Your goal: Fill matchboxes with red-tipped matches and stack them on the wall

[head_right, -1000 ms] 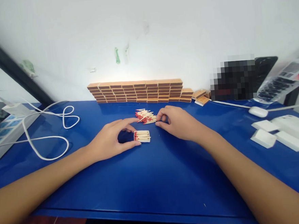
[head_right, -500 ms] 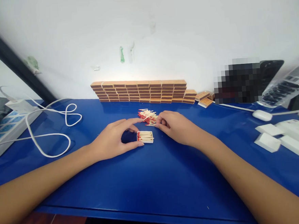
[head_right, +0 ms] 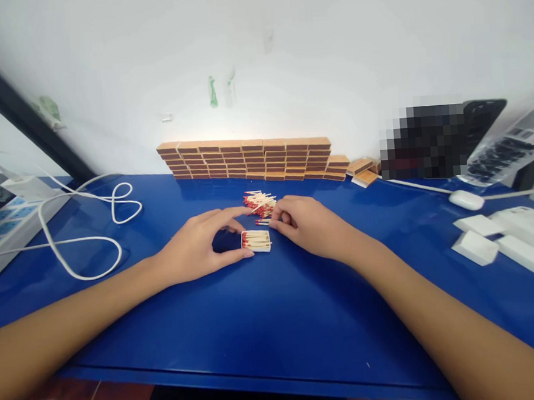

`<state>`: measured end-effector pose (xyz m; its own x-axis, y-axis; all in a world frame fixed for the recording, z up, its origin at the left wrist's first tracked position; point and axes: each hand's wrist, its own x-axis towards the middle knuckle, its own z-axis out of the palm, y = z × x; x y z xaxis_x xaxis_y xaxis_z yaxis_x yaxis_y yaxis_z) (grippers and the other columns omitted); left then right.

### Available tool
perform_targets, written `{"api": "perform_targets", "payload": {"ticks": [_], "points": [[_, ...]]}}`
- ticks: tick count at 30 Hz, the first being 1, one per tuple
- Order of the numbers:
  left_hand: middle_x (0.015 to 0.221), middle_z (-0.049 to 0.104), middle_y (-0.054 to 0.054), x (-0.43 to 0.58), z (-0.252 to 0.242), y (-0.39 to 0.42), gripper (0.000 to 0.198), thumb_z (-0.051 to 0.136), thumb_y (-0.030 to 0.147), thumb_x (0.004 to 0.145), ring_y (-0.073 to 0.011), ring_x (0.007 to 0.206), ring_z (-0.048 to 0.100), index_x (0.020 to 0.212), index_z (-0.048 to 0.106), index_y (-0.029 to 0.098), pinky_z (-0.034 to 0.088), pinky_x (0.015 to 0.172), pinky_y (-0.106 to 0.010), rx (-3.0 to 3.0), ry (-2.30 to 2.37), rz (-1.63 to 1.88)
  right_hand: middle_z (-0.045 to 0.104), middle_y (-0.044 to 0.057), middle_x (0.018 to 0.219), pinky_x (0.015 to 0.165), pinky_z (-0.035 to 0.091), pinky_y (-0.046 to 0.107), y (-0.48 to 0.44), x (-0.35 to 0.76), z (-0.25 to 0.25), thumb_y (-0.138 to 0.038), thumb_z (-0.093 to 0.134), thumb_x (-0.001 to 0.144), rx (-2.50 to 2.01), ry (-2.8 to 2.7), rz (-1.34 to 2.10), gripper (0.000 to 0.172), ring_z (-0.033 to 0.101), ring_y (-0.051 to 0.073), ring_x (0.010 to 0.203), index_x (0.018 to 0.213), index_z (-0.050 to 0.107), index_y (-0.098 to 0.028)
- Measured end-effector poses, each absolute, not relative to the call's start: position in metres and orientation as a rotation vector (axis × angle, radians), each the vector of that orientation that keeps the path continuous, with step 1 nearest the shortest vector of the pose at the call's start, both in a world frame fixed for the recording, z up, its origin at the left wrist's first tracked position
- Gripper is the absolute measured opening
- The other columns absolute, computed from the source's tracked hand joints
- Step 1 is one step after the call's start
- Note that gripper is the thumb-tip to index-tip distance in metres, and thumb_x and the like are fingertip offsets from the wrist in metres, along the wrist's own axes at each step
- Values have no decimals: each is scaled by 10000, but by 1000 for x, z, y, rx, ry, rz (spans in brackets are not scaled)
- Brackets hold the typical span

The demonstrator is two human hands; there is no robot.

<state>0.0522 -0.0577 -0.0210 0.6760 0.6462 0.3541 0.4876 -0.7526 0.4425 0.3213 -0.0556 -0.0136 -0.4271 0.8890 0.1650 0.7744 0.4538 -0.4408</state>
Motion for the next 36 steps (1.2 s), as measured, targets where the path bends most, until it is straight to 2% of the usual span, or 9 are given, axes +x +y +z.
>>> {"api": "perform_targets", "payload": {"ticks": [7, 20, 27, 36], "points": [[1121, 791, -25, 52, -22, -57, 685, 840, 397, 892, -250, 1052, 714, 1484, 525, 255, 559, 973, -426, 2592, 899, 710, 631, 21, 764, 654, 392, 317, -58, 315, -14, -340, 612, 963, -1414, -2298, 434, 157, 545, 178, 686, 878, 665, -219], [1116, 790, -26, 53, -19, -60, 675, 841, 378, 895, -249, 1053, 709, 1477, 529, 237, 559, 947, -408, 2605, 889, 704, 604, -7, 727, 631, 369, 310, -57, 318, -16, -363, 611, 990, -1359, -2312, 426, 199, 527, 176, 655, 1101, 699, -224], [1118, 791, -24, 53, -21, -59, 678, 839, 378, 898, -242, 1034, 707, 1480, 524, 233, 558, 950, -408, 2605, 890, 703, 629, 13, 746, 630, 382, 302, -55, 317, -16, -293, 597, 967, -1351, -2323, 445, 142, 524, 163, 646, 884, 684, -216], [1107, 792, -21, 52, -22, -57, 668, 838, 387, 896, -241, 1027, 711, 1470, 533, 235, 556, 958, -418, 2592, 907, 733, 616, -6, 710, 590, 367, 303, -66, 317, -5, -417, 594, 1009, -1353, -2265, 517, 223, 502, 158, 616, 920, 676, -229]]}}
